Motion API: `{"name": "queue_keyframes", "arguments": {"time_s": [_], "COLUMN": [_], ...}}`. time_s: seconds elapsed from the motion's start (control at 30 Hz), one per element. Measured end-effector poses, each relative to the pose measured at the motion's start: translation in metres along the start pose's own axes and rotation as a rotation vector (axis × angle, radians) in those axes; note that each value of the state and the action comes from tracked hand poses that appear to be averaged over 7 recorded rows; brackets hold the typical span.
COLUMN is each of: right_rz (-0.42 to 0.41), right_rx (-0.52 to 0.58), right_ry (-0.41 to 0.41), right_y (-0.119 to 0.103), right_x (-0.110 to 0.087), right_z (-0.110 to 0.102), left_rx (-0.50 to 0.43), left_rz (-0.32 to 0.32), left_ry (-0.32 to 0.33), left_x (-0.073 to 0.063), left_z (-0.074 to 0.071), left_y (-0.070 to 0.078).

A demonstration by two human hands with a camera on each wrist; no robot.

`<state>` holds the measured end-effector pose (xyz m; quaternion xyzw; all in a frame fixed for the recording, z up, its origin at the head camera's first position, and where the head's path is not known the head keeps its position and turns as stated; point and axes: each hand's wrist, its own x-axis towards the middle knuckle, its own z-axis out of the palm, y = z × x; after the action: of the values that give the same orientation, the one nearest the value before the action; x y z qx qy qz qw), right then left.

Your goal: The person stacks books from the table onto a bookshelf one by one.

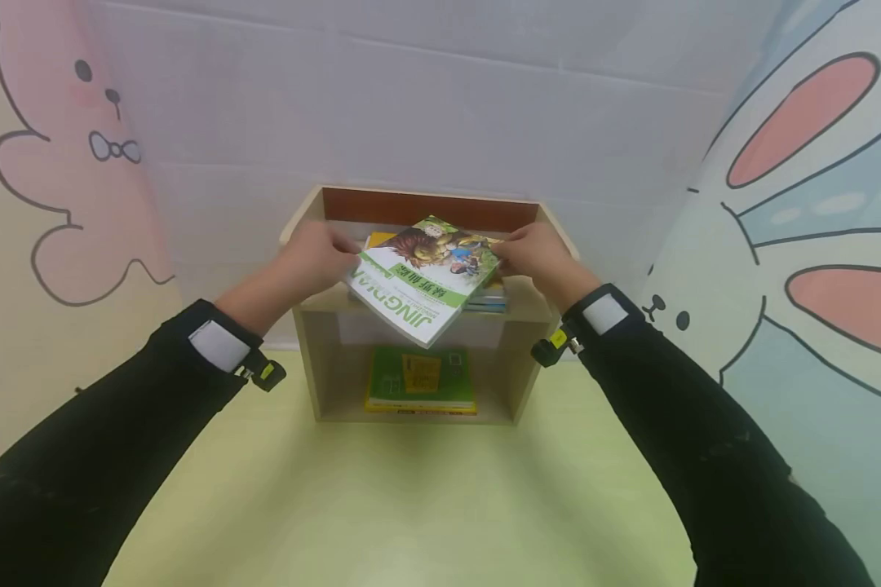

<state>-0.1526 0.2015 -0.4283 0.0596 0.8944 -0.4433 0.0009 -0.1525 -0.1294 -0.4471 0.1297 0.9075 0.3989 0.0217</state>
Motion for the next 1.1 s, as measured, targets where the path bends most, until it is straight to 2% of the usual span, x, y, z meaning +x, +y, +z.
{"name": "queue_keyframes", "arguments": {"time_s": [0.27, 0.4, 0.47, 0.53, 0.6, 0.67, 0.77, 0.83, 0.9, 0.97, 1.03, 1.1], "right_rz": [-0.001, 0.001, -0.010, -0.062, -0.168, -0.321, -0.589, -0.749, -0.878, -0.966, -1.042, -1.104], "right_rx": [-0.206, -0.253, -0.255, -0.284, -0.358, -0.489, -0.681, -0.765, -0.789, -0.772, -0.746, -0.743], "right_ry": [0.011, 0.007, 0.001, 0.015, 0.039, 0.069, 0.084, 0.056, 0.026, 0.024, 0.066, 0.142], "right_y": [0.002, 0.004, 0.007, 0.011, 0.015, 0.018, 0.024, 0.030, 0.038, 0.046, 0.051, 0.054], "right_x": [-0.001, -0.004, -0.009, -0.015, -0.026, -0.037, -0.044, -0.040, -0.035, -0.032, -0.033, -0.037], "right_z": [0.004, 0.003, 0.003, 0.001, -0.001, -0.004, -0.003, 0.001, 0.007, 0.014, 0.020, 0.025], "left_rx": [0.150, 0.214, 0.248, 0.299, 0.340, 0.372, 0.410, 0.438, 0.472, 0.494, 0.500, 0.500], "left_rz": [0.025, 0.043, 0.061, 0.127, 0.265, 0.424, 0.667, 0.769, 0.836, 0.859, 0.850, 0.828], "left_ry": [0.051, 0.073, 0.087, 0.112, 0.155, 0.192, 0.245, 0.276, 0.320, 0.351, 0.370, 0.381], "left_x": [-0.001, -0.004, -0.008, -0.016, -0.029, -0.048, -0.072, -0.078, -0.077, -0.075, -0.075, -0.078], "left_z": [0.011, 0.014, 0.016, 0.019, 0.025, 0.034, 0.057, 0.075, 0.092, 0.101, 0.102, 0.095], "left_y": [-0.007, -0.008, -0.007, -0.006, -0.002, 0.002, 0.009, 0.012, 0.013, 0.013, 0.011, 0.007]}}
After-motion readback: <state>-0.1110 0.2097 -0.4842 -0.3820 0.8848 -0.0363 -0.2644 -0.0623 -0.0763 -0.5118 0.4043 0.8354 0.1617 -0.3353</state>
